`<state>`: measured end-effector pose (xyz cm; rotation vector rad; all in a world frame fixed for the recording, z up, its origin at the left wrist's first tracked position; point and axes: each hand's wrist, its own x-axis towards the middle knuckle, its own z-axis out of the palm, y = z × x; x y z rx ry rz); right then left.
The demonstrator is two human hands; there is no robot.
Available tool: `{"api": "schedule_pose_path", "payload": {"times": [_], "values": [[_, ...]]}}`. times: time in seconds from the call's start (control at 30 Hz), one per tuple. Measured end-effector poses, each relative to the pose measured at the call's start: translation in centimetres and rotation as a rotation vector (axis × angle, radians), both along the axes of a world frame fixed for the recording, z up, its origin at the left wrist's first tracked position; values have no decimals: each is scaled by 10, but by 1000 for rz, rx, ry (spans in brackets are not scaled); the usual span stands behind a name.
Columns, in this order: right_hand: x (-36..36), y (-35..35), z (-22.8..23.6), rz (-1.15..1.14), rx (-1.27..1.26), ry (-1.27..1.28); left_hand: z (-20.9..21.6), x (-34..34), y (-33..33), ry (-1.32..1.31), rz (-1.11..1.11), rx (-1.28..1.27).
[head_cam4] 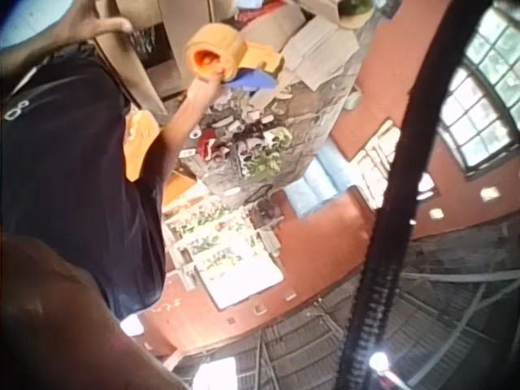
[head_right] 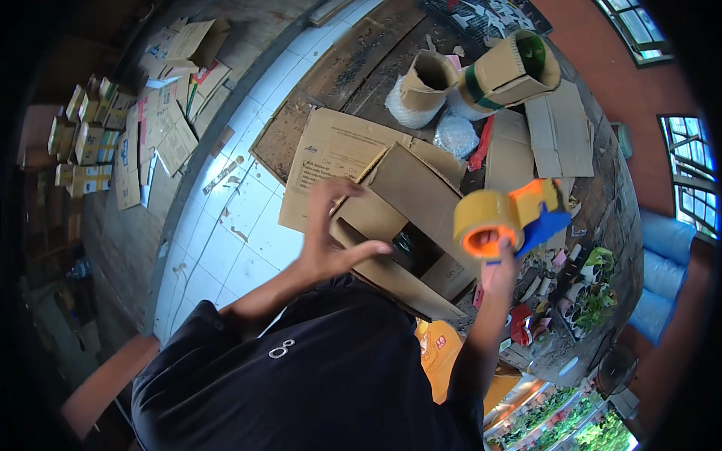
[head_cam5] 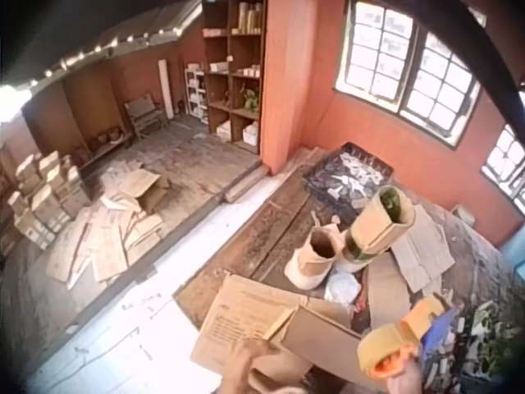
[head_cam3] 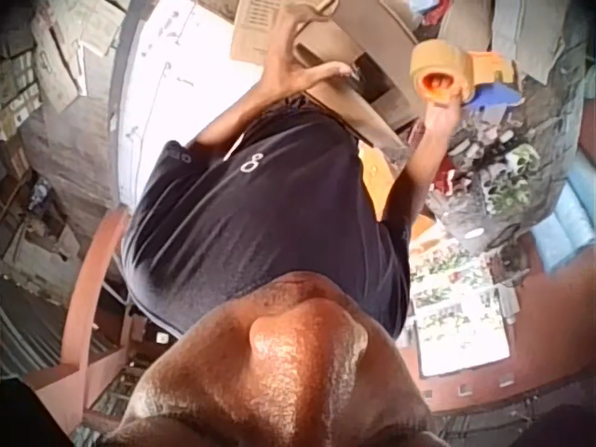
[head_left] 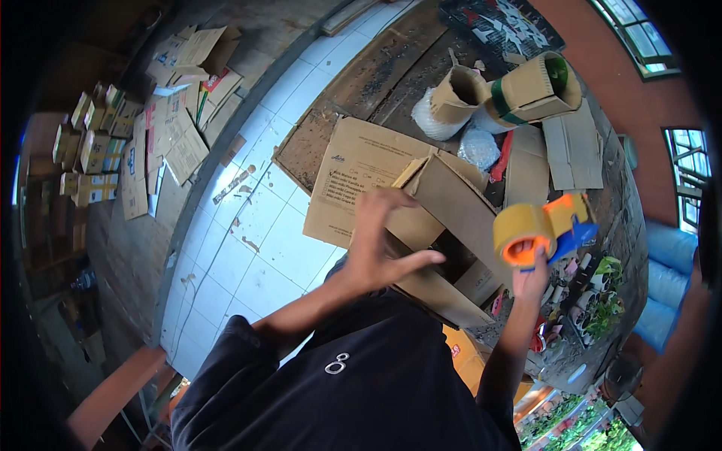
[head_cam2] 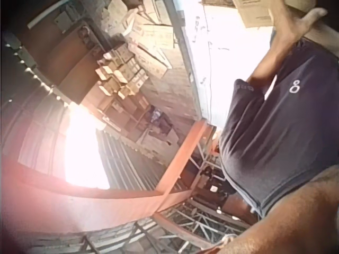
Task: The person places bubble-wrapped cylindrical items into a cardboard box and adds a small paper packet. They then close the box flaps and secure the package using a handheld tape dispenser. Finally, they affix a pink shipping label to the top of the sealed box.
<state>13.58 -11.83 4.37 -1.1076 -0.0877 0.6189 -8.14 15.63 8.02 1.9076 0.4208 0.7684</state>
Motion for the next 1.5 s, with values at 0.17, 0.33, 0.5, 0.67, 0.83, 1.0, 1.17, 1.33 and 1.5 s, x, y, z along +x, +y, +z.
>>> {"api": "schedule_pose_path", "payload": {"times": [0.17, 0.33, 0.5, 0.67, 0.83, 1.0, 1.17, 1.33, 1.5], "values": [[14, 81, -44, 58, -31, -53, -53, -38, 27, 285, -15, -38], [-44, 119, -40, 339, -293, -270, -96, -28, 25, 376, -65, -175], [-71, 137, -12, 375, -281, -635, -67, -13, 25, 82, -21, -721], [-96, 132, -8, 225, -479, -900, -13, -3, 53, -107, -242, -1224], [-117, 113, -16, 229, -573, -1083, 13, -4, 44, 71, -263, -1131], [-122, 92, -37, 209, -476, -1154, 5, -14, 9, -162, -137, -1355], [-112, 88, -17, 423, -463, -1186, -2, -23, -1, -187, 53, -1235], [-95, 77, -5, 473, -541, -1412, -24, -19, 21, -193, 244, -1183], [-85, 84, 18, 560, -573, -1376, -63, -10, 87, -188, 349, -894]]}}
